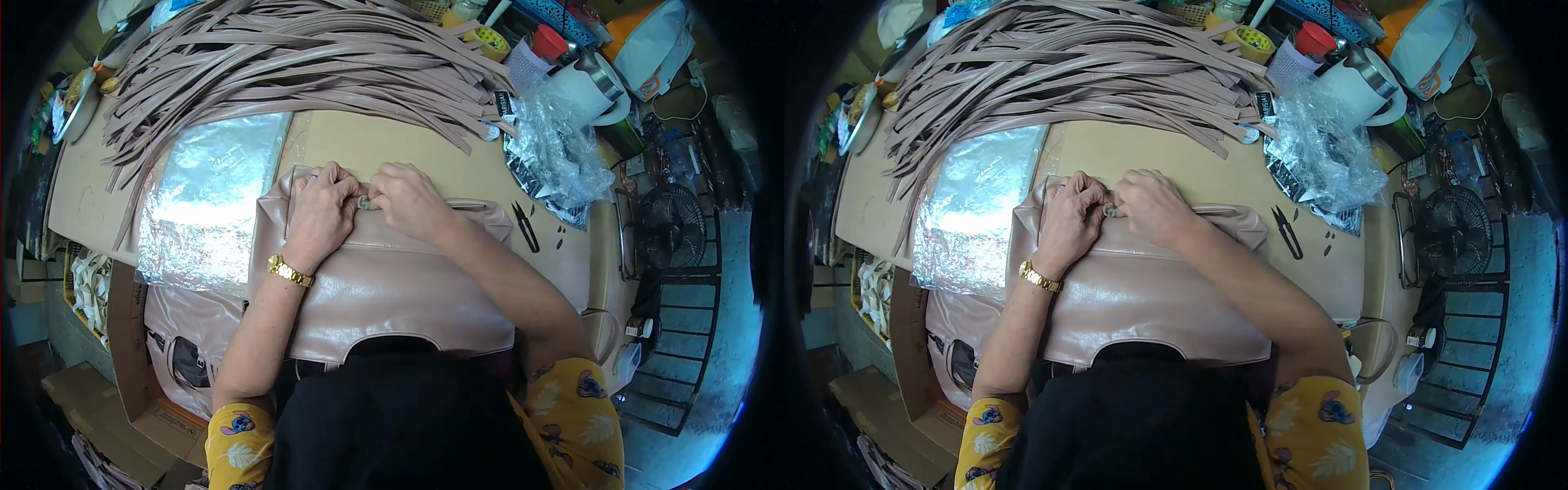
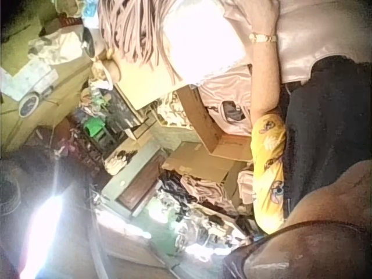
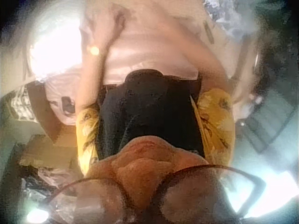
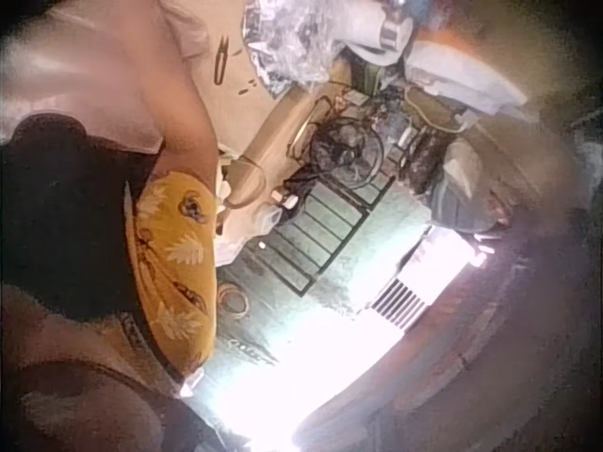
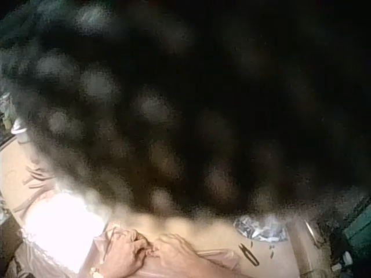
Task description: The person uses a small black tool to scrape and trim the edges of a beige handbag's handle attachment. They then wipe the surface of the bag with a white cloth to clean it.
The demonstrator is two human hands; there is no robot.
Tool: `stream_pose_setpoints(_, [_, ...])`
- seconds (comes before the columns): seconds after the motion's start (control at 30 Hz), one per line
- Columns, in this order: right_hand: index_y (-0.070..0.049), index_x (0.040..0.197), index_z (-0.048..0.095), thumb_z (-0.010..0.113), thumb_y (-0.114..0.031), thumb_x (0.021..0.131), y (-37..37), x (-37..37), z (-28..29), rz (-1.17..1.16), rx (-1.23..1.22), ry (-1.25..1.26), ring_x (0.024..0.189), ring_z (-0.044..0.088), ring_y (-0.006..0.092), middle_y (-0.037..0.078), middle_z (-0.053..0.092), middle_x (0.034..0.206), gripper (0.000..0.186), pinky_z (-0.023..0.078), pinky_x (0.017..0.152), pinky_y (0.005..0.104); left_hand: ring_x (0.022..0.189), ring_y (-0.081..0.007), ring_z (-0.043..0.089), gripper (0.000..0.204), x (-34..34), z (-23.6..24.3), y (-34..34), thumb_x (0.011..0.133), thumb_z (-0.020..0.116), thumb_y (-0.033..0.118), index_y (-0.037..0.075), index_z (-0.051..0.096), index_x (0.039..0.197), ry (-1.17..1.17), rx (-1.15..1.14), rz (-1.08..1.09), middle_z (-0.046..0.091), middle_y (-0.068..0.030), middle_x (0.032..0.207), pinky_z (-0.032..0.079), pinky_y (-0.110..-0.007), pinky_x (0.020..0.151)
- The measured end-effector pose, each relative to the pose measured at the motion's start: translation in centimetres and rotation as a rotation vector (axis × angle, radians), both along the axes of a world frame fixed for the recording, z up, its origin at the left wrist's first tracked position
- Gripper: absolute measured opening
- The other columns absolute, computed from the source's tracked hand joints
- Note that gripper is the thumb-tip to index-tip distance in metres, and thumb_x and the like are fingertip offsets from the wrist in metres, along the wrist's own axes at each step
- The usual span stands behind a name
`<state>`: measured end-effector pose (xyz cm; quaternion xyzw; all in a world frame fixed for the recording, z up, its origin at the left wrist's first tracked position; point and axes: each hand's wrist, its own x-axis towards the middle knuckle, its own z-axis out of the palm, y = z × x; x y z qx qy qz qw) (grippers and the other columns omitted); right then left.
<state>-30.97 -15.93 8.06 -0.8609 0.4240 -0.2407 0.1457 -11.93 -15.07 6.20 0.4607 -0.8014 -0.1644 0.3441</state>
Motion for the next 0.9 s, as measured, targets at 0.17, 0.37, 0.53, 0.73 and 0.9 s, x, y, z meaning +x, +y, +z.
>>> stream_pose_setpoints(0.17, [-0.002, 0.077, 0.061, 0.07, -0.008, 0.075, 1.7, -3.6, 0.9, -0.04, 0.057, 0.089, 0.084, 0.06, 0.0352, 0.015, 0.059, 0.083, 0.011, 0.047, 0.079, 0.045, 0.088, -0.0248, 0.058, 0.008, 0.2, 0.3, 0.5, 0.078, 0.071, 0.006, 0.01, 0.066, 0.084, 0.03, 0.047, 0.012, 0.059, -0.0051, 0.089, 0.038, -0.039, 0.08])
stream_pose_setpoints(0.37, [-0.004, 0.086, 0.061, 0.072, -0.008, 0.065, -0.3, 1.2, -1.9, -0.072, -0.127, 0.074, 0.091, 0.06, 0.0359, 0.016, 0.061, 0.092, 0.024, 0.047, 0.086, 0.0457, 0.089, -0.0293, 0.057, 0.014, 0.0, 0.1, -0.1, 0.073, 0.071, 0.004, 0.008, 0.064, 0.084, -0.042, -0.051, 0.044, 0.059, -0.0081, 0.089, 0.04, -0.043, 0.079])
stream_pose_setpoints(0.53, [-0.004, 0.087, 0.063, 0.071, -0.009, 0.067, 2.6, -5.8, -0.5, -0.12, -0.018, 0.152, 0.094, 0.061, 0.0363, 0.016, 0.062, 0.091, 0.022, 0.049, 0.084, 0.0478, 0.081, -0.0299, 0.059, 0.005, 0.1, 0.2, -0.2, 0.08, 0.071, 0.009, 0.006, 0.068, 0.081, 0.119, 0.029, -0.012, 0.06, -0.0099, 0.081, 0.042, -0.043, 0.075])
stream_pose_setpoints(0.73, [-0.003, 0.079, 0.065, 0.063, -0.006, 0.08, 6.1, -20.3, 6.9, -0.66, -0.265, 0.312, 0.085, 0.062, 0.0352, 0.017, 0.061, 0.083, 0.004, 0.049, 0.074, 0.0446, 0.076, -0.0339, 0.061, 0.016, -0.6, 4.1, -6.6, 0.087, 0.07, 0.013, -0.001, 0.065, 0.084, 0.117, -0.308, 0.117, 0.064, -0.0193, 0.082, 0.047, -0.04, 0.07])
stream_pose_setpoints(0.9, [0.0, 0.086, 0.06, 0.065, -0.002, 0.082, 9.2, -10.9, 8.1, -0.548, -0.155, -0.194, 0.081, 0.061, 0.0347, 0.015, 0.059, 0.086, 0.007, 0.047, 0.07, 0.0401, 0.106, -0.0377, 0.059, 0.039, -0.4, 8.5, -11.2, 0.084, 0.067, 0.01, 0.004, 0.058, 0.121, -0.023, -0.545, 0.12, 0.062, -0.0185, 0.115, 0.048, -0.042, 0.095])
